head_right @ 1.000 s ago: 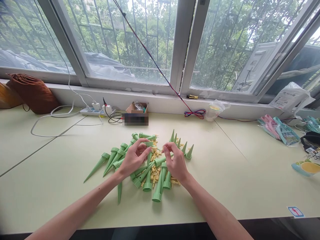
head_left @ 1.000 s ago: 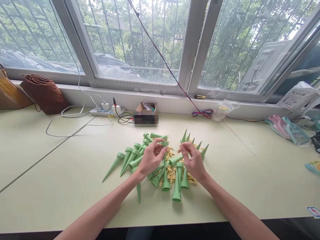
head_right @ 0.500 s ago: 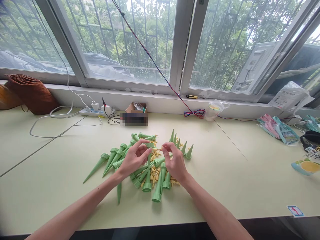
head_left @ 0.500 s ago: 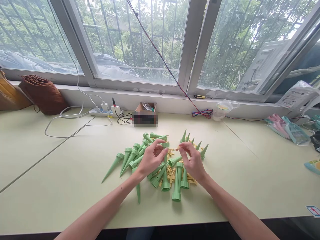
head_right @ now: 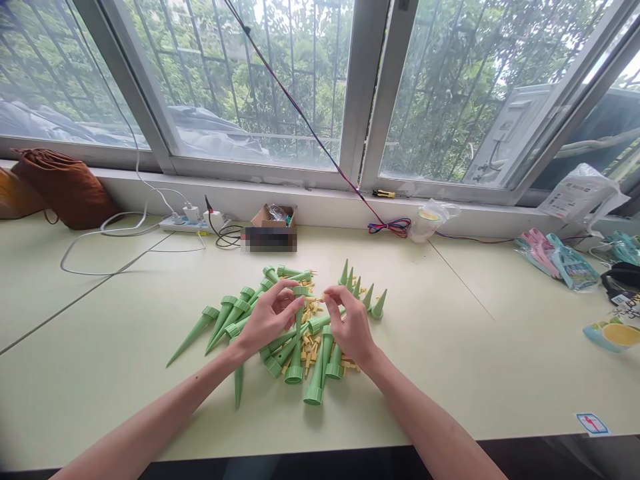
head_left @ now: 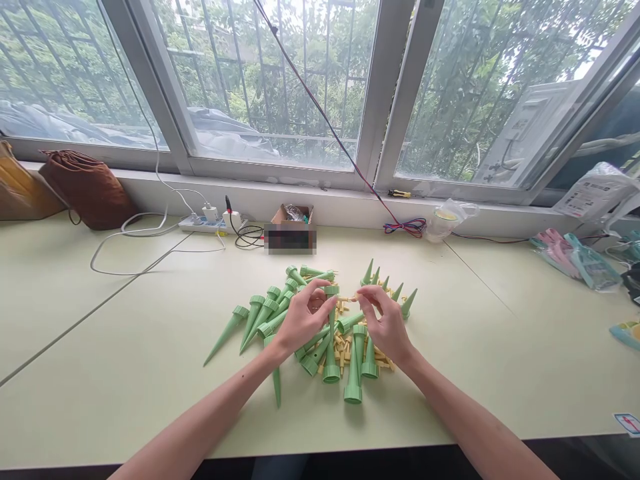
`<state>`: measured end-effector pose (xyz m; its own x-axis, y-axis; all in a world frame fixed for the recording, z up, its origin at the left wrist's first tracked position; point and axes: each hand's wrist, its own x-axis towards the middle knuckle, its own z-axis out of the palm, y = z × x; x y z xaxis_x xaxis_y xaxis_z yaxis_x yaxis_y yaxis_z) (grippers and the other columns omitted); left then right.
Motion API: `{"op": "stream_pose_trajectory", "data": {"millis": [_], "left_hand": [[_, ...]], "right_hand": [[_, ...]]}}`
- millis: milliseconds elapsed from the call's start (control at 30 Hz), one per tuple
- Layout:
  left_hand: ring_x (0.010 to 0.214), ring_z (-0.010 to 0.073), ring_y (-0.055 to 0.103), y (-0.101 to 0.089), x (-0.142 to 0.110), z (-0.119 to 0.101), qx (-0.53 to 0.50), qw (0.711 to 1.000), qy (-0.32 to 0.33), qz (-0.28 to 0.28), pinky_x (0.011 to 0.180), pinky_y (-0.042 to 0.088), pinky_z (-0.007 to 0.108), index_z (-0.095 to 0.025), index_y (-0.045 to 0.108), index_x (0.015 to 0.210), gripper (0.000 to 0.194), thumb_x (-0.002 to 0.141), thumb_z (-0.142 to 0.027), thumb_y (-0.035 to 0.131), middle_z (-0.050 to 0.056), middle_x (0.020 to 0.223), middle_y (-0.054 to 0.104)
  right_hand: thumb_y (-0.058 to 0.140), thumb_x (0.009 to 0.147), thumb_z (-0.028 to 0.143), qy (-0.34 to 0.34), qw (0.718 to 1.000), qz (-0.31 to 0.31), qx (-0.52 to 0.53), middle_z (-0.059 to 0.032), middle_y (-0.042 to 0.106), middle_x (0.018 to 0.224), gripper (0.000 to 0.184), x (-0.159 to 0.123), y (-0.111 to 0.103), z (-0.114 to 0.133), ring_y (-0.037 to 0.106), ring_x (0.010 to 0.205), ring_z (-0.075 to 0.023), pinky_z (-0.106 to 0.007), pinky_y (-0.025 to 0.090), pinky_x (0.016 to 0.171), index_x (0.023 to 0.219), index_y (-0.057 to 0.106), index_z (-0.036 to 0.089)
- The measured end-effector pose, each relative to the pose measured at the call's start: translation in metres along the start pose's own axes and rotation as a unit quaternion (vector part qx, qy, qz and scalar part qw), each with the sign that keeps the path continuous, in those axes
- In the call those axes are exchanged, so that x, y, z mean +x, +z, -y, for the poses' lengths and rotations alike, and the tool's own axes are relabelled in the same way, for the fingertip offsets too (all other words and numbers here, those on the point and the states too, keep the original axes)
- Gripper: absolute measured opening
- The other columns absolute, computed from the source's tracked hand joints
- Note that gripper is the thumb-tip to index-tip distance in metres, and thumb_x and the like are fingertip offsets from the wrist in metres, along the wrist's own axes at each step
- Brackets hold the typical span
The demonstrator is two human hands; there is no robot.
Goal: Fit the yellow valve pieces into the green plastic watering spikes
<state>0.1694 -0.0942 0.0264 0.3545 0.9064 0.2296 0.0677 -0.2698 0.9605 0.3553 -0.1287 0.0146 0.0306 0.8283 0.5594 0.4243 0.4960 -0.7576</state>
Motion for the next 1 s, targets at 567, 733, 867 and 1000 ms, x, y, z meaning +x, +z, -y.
{"op": "stream_pose_trajectory", "data": {"millis": [567, 733, 867, 1000], "left_hand": [[0.049, 0.0105, 0.054, -0.0015, 0.0011, 0.0071, -0.014, 1.0, 0.01, 0.022, 0.041, 0.042, 0.021, -0.022, 0.054, 0.112, 0.032, 0.09, -0.043, 0.062, -0.004, 0.07, 0.053], [0.05, 0.0099, 0.053, -0.0018, 0.0014, 0.0079, -0.011, 1.0, 0.017, 0.017, 0.042, 0.043, 0.021, -0.023, 0.054, 0.112, 0.03, 0.09, -0.042, 0.063, -0.005, 0.069, 0.053], [0.05, 0.0094, 0.052, -0.0024, 0.0016, 0.0082, -0.006, 1.0, 0.019, 0.017, 0.043, 0.042, 0.02, -0.023, 0.054, 0.112, 0.029, 0.091, -0.041, 0.062, -0.005, 0.07, 0.054], [0.049, 0.0091, 0.049, -0.0024, 0.0013, 0.0079, -0.005, 1.0, 0.017, 0.02, 0.043, 0.041, 0.02, -0.023, 0.054, 0.113, 0.03, 0.09, -0.041, 0.062, -0.005, 0.069, 0.052]], "right_hand": [[0.05, 0.1, 0.026, -0.017, 0.999, 0.032, 0.007, -0.0028, 0.068, 0.091, 0.012, 0.0006, 0.0008, -0.0003, 0.064, 0.083, -0.0162, -0.028, 0.052, 0.074, 0.1, 0.061, 0.022], [0.05, 0.099, 0.026, -0.019, 0.999, 0.046, 0.006, -0.0036, 0.069, 0.092, 0.014, 0.0008, 0.0, 0.0009, 0.066, 0.084, -0.0176, -0.029, 0.053, 0.074, 0.101, 0.063, 0.021], [0.051, 0.099, 0.027, -0.021, 0.999, 0.046, 0.005, -0.0041, 0.07, 0.093, 0.014, 0.0009, 0.0003, 0.0012, 0.066, 0.085, -0.0183, -0.03, 0.053, 0.076, 0.101, 0.064, 0.021], [0.051, 0.099, 0.027, -0.023, 0.999, 0.047, 0.001, -0.0042, 0.069, 0.093, 0.014, 0.0014, 0.0003, 0.0017, 0.065, 0.084, -0.0182, -0.031, 0.053, 0.075, 0.102, 0.064, 0.021]]}}
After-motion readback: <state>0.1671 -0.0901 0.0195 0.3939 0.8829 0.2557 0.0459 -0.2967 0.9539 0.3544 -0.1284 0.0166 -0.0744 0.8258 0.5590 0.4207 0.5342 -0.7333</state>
